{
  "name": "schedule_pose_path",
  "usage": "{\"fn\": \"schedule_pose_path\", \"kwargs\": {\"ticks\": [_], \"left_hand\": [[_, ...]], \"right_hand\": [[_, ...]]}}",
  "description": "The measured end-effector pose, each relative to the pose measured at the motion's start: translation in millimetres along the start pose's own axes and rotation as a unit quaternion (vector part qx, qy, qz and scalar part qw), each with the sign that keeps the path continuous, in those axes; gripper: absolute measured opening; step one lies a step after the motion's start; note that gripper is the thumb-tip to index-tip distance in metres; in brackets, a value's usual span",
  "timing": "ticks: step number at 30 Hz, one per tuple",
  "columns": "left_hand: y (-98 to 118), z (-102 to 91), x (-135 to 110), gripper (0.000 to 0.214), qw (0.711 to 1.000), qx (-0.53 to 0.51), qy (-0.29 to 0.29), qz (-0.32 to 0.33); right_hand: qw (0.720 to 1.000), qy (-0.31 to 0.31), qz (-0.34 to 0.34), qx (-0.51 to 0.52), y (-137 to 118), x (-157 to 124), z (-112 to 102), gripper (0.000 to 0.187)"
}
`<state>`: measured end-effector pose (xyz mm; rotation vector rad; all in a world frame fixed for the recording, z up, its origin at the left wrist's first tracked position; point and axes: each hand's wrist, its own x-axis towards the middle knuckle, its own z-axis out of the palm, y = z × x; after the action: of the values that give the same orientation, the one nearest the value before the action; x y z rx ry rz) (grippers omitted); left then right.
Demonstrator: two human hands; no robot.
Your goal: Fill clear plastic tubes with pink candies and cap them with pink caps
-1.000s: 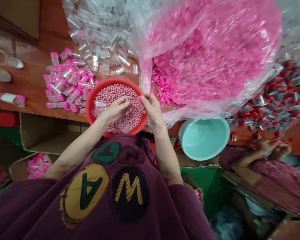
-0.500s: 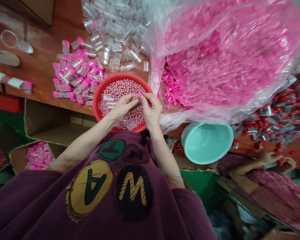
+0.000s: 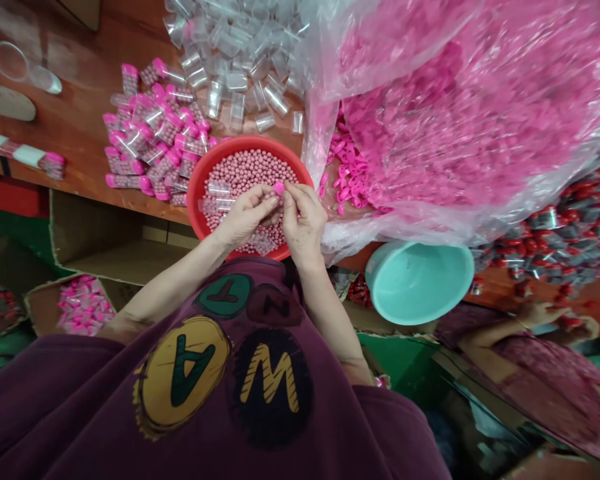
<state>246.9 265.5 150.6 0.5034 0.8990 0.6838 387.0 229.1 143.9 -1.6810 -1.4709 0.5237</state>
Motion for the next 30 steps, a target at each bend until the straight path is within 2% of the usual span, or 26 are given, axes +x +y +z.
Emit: {"fn": "schedule_pose_path", "kwargs": {"ticks": [5, 9, 12, 16, 22, 27, 30], "left_hand": [[-1.2, -4.1, 0.5, 0.013, 0.999, 0.028, -0.013, 0.045], [-0.5, -10.6, 1.4, 0.012, 0.991, 0.081, 0.011, 0.107], [-2.2, -16.7, -0.2, 0.014, 0.997, 0.030, 0.001, 0.070], [-7.5, -24.4, -2.3, 0.029, 0.999, -0.036, -0.021, 0.010], [-19.7, -27.0, 1.0, 0.055, 0.997, -0.073, -0.017, 0.018], [-21.5, -36.7, 14.2, 0.062, 0.998, -0.053, -0.023, -0.006], [-15.8, -41.8, 14.4, 0.064, 0.996, -0.081, 0.003, -0.024]], "right_hand": [[1.000, 0.018, -0.004, 0.009, -2.1, -2.1, -1.1, 0.033], [1.000, -0.010, 0.017, 0.012, -0.6, -3.4, 0.1, 0.032], [0.999, -0.024, 0.013, 0.032, 0.9, -2.0, 0.4, 0.029], [0.999, -0.025, 0.007, 0.024, 0.5, -1.0, 2.3, 0.029], [0.999, -0.029, -0.041, 0.011, -0.2, -3.2, 3.7, 0.026], [0.999, -0.007, -0.048, 0.020, 10.0, 1.7, 16.8, 0.024], [0.998, -0.017, -0.065, 0.008, 9.6, 3.9, 24.9, 0.026]]}}
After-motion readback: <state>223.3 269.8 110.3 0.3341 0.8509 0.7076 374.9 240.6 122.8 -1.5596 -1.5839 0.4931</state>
